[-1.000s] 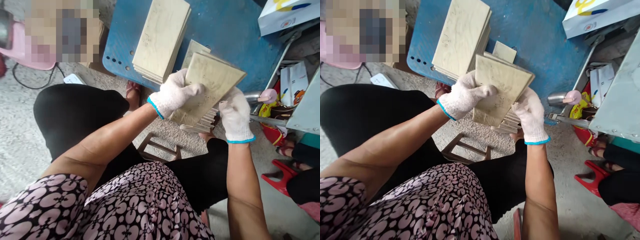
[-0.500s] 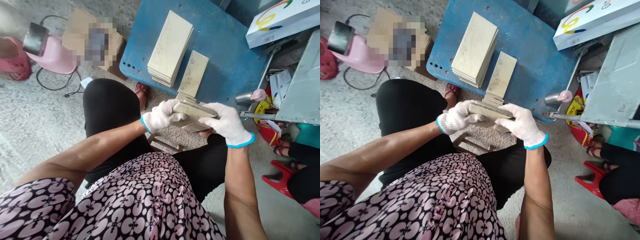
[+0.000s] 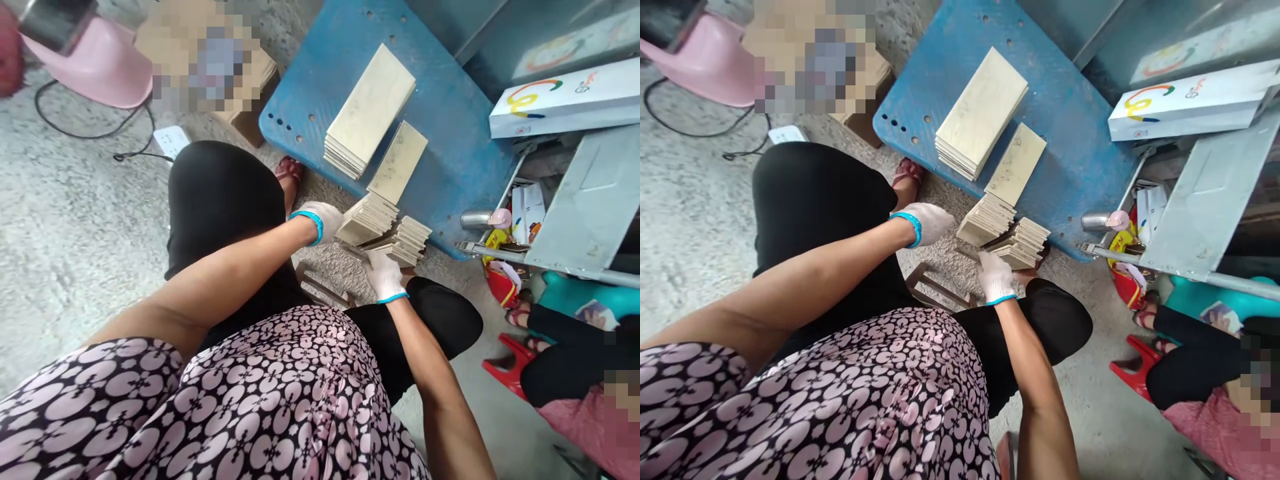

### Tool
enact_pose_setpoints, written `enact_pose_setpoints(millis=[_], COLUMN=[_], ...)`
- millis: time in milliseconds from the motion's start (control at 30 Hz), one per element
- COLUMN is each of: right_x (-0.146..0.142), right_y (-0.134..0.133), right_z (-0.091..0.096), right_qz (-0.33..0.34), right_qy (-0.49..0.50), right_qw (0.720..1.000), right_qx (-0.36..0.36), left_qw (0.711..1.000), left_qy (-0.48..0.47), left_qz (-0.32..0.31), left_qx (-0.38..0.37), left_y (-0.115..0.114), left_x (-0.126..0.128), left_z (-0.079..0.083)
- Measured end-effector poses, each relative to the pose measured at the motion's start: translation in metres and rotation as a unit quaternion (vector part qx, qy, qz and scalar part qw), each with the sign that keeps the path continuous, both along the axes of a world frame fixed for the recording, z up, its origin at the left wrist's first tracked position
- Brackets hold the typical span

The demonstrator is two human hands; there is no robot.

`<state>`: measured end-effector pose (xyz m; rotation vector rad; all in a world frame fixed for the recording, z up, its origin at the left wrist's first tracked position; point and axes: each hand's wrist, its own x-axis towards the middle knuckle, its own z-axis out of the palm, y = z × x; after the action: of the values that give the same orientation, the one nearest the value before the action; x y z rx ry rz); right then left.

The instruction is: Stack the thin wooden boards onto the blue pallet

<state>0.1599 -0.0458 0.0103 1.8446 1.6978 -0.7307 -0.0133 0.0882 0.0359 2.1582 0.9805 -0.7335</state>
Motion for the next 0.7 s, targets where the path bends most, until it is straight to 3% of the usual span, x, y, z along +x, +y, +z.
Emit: enact_pose_setpoints(millis=[133, 267, 567, 700], right_x=[-0.004, -0.006, -0.003, 0.007], right_y=[0.006, 0.012, 0.024, 0.02], right_z=[-0.022, -0.039, -0.07, -0.073], right_qz=[0.012, 0.044, 0.01, -0.004], right_qy=[0.007, 0.011, 0.02, 0.016], right_qw=[1.0, 0.998, 0.999, 0.999], right_qx=[-0.023, -0.032, -0.023, -0.027], left_qw=[0.998, 0.995, 0.994, 0.994], left_qy=[-0.047, -0.073, -0.062, -0.061], left_qz=[0.037, 0.059, 0.076, 0.088], left_qx=[0.013, 0.042, 0.044, 0.004], left_y=[0.007, 0.011, 0.011, 0.018], left_x=[-0.004, -0.005, -0.004, -0.002], left_z=[0.011, 0.012, 0.006, -0.009])
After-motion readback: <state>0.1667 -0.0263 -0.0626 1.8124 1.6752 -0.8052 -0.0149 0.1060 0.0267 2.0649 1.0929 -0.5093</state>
